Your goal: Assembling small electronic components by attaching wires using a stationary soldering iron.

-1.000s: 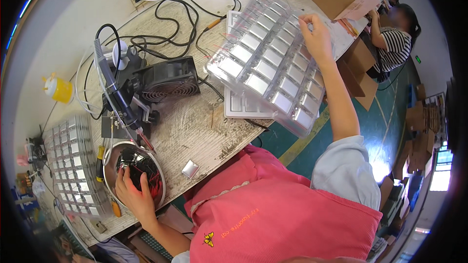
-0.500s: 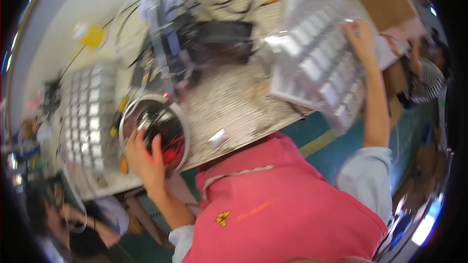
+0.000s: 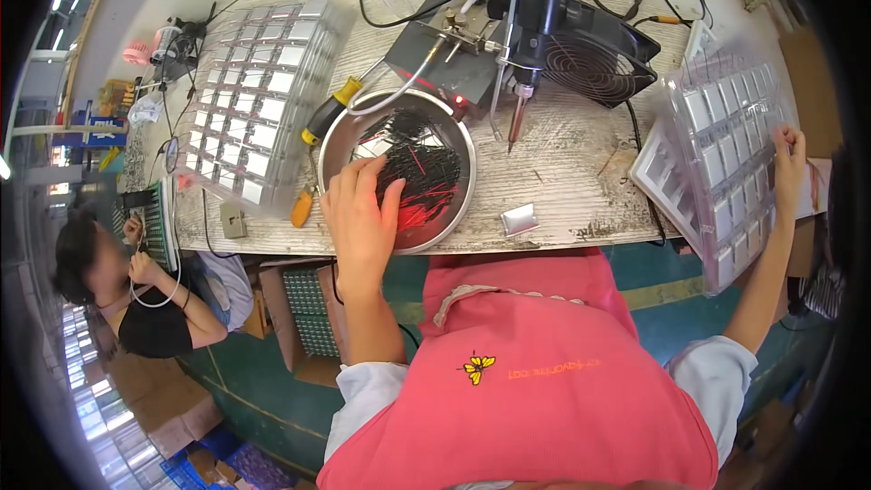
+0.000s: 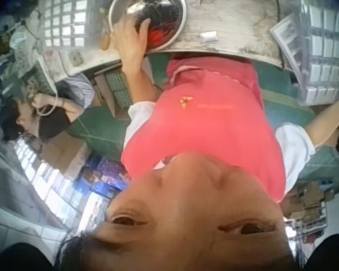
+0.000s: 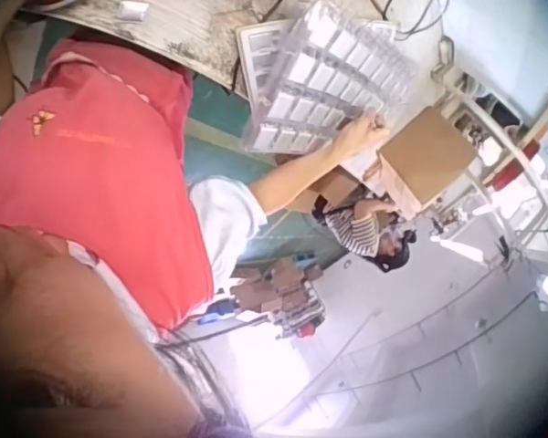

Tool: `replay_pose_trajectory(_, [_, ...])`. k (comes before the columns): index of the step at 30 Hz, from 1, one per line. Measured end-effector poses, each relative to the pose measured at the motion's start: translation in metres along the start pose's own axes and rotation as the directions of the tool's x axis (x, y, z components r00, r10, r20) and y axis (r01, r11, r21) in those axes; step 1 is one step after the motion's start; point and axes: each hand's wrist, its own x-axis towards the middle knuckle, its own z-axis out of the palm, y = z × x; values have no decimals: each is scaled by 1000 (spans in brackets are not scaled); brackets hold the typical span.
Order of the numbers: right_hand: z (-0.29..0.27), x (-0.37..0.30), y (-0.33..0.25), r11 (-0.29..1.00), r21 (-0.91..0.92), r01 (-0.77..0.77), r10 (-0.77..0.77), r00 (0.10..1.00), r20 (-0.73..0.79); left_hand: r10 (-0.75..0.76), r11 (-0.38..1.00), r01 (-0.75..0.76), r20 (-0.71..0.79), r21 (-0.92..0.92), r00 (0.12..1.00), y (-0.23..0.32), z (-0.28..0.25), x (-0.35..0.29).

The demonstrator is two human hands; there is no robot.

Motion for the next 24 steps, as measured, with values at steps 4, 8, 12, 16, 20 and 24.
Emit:
replay_pose_trajectory(4, [-3, -21, -45, 991, 111, 71, -53, 986, -158, 4, 1000, -4, 31, 16, 1000, -2, 0, 1])
replay_pose_trajectory(8, [-7, -68, -141, 903, 354, 244, -184, 963, -196, 5, 1000, -5, 39, 11, 999, -2, 3, 3])
replay_pose_trajectory(12, [-1, -123, -211, 999, -28, 16, -23, 950, -313, 15, 1000, -15, 29, 7, 999, -1, 5, 1])
replay_pose_trajectory(16, [52, -158, -278, 824, 529, 202, -181, 979, -92, 21, 1000, -21, 20, -9, 1000, 0, 9, 3])
replay_pose_trajectory(20, [93, -173, -287, 748, 660, 70, -331, 901, 279, 20, 1000, -20, 12, -7, 1000, 2, 6, 1])
replay_pose_trajectory(24, [130, -176, -289, 723, 688, 65, -461, 786, 411, 21, 1000, -21, 1, -1, 1000, 2, 4, -1])
